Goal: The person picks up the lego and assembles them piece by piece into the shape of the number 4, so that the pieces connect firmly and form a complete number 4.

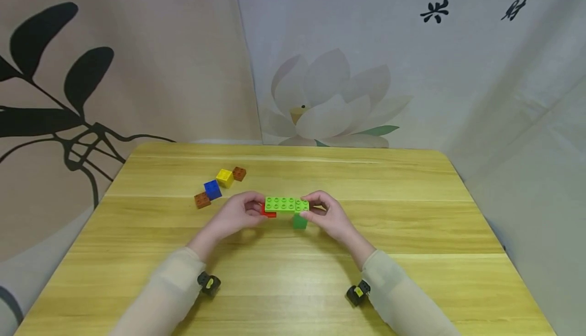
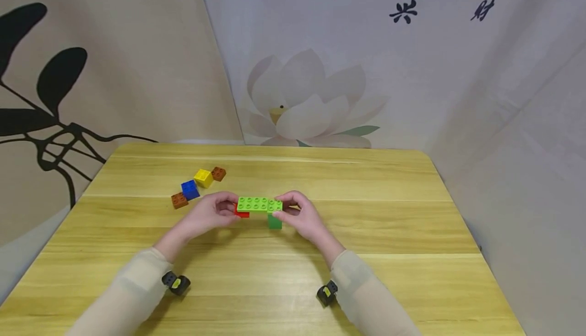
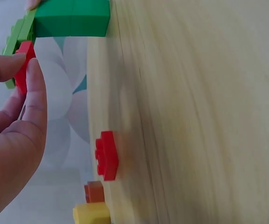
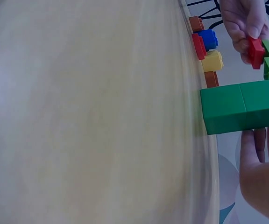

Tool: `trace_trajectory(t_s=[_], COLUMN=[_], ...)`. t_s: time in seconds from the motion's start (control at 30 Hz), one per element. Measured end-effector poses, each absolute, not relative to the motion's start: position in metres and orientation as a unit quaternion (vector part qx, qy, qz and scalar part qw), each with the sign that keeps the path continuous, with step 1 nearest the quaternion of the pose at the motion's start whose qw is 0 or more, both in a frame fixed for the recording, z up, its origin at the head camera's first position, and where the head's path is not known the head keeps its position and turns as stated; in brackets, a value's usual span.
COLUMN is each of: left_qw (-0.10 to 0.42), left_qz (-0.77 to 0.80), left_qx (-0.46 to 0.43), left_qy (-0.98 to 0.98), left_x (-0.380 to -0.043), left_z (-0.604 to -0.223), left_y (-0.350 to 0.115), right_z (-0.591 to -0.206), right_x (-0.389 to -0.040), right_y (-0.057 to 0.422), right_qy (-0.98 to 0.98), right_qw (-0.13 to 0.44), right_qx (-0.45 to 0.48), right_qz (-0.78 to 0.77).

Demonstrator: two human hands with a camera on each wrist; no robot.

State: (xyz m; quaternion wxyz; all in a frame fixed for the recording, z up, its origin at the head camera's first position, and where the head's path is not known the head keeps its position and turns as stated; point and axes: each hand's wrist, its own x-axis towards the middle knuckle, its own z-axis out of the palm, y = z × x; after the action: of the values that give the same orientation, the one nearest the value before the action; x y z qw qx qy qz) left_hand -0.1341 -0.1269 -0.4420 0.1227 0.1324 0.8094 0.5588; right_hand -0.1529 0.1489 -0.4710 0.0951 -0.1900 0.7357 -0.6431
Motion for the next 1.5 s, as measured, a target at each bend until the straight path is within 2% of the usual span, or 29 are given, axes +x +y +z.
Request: trace_trajectory(t_s=[0.47, 1.0, 1.5], left_qw=[0.13, 0.11, 0.085], left_qz=[0.593, 0.625, 0.634], left_qx=[0.128, 0.155, 0.133], left_qy=[0.784, 0.757, 0.757], left_x=[-0.141, -0.14, -0.137], left_z=[-0.441, -0.443, -0.445], left_y=[-0.118, -0.117, -0.113], right_z=[-0.471, -0.47, -0.471], right_x=[-0.154, -0.153, -0.153], right_y=[0.148, 0.148, 0.149], right_qy=[0.733, 0.732, 0.732], right_qw=[0.095, 0.092, 0.094], right_qx=[-0.189, -0.191, -0.19], right_qz=[-0.647, -0.648, -0.648])
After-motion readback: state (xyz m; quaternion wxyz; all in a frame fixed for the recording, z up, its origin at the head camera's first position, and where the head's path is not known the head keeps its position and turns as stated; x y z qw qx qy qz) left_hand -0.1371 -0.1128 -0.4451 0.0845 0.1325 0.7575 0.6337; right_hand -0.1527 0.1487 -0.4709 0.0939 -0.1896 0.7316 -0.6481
